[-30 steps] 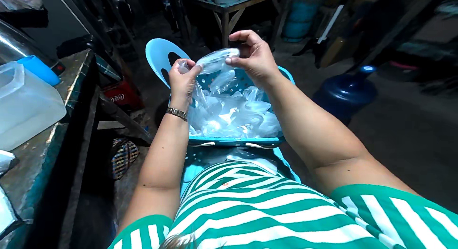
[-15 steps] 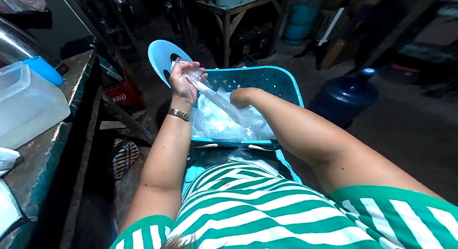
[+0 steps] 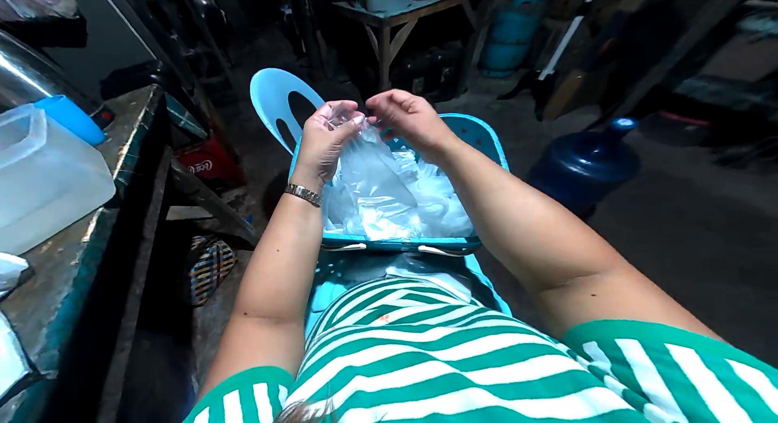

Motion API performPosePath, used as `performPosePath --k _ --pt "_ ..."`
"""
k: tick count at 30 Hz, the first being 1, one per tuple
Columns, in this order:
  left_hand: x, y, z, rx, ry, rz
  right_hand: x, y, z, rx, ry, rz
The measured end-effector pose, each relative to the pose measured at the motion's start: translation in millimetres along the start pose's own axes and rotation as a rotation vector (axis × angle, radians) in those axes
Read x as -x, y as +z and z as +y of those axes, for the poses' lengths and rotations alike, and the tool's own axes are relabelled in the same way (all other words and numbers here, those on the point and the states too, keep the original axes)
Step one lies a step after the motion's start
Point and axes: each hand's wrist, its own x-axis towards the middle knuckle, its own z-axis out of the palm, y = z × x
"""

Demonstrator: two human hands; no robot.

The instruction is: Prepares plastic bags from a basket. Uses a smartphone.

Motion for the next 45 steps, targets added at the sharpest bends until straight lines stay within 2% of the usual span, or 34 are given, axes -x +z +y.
performPosePath --k 3,5,8,12,14,17,18,20,23,25,27,30,32,34,37,40,43,45 --pt "2.7 0.4 1.2 -0.024 -0.002 -0.003 -1.7 3.9 4.7 0.17 -0.079 0.014" --pt "3.8 1.4 2.4 -0.025 -0.011 -0.007 -3.3 1.8 4.7 0.152 -0.058 0.069" --pt "5.3 0.7 3.6 -0.045 -0.039 -0.095 -6.3 -1.2 5.5 -0.046 -0.004 0.175" --pt "5.4 -1.0 2.8 -0.129 -0.093 -0.237 -5.5 -1.1 -3.6 -0.559 0.154 0.239" --pt "3.0 -2.0 2.1 -0.07 -0.104 -0.222 -5.0 -0.5 -4.3 -0.576 0.232 0.185" --pt "4.0 -2.3 7.3 0.145 -0.153 -0.158 0.5 -3.3 -6.1 -0.303 0.338 -0.073" --pt "5.7 -1.8 10.4 0.206 -0.186 -0.157 2.7 -3.6 -6.3 -0.238 0.314 -0.17" --pt "9.6 -1.9 14.8 0.316 -0.242 -0.195 5.5 -4.8 -7.1 -0.297 0.209 -0.28" --pt "11.6 -11.5 9.3 0.343 -0.225 -0.326 5.9 -8.0 -5.9 -0.523 0.086 -0.195" --pt "11.3 -14.0 3.1 0.258 -0.157 -0.377 4.7 -8.7 -7.4 -0.679 0.081 -0.109" --pt "9.5 -14.3 1.9 0.225 -0.137 -0.386 4.7 -7.5 -8.5 -0.695 0.148 -0.089" --pt "9.1 -13.5 4.5 0.367 -0.114 -0.303 8.7 -5.7 -10.6 -0.519 0.28 -0.247" --pt "8.4 -13.4 3.8 0.475 -0.1 -0.318 11.3 -6.4 -4.6 -0.455 0.176 -0.38" --pt "11.0 -12.2 3.9 0.503 -0.098 -0.332 8.7 -10.4 3.0 -0.531 0.045 -0.506" --pt "10.3 -17.2 0.4 0.568 -0.203 -0.377 8.5 -12.7 6.9 -0.707 -0.035 -0.422" --pt "5.8 -21.6 -7.7 0.48 -0.135 -0.559 5.9 -13.4 4.0 -0.814 -0.004 -0.302" --pt "7.8 -25.8 -6.7 0.398 -0.007 -0.707 4.7 -8.5 -0.8 -0.718 0.116 -0.249" --pt "7.2 -29.0 -8.2 0.364 0.067 -0.662 7.6 -7.0 -11.5 -0.529 0.25 -0.202"
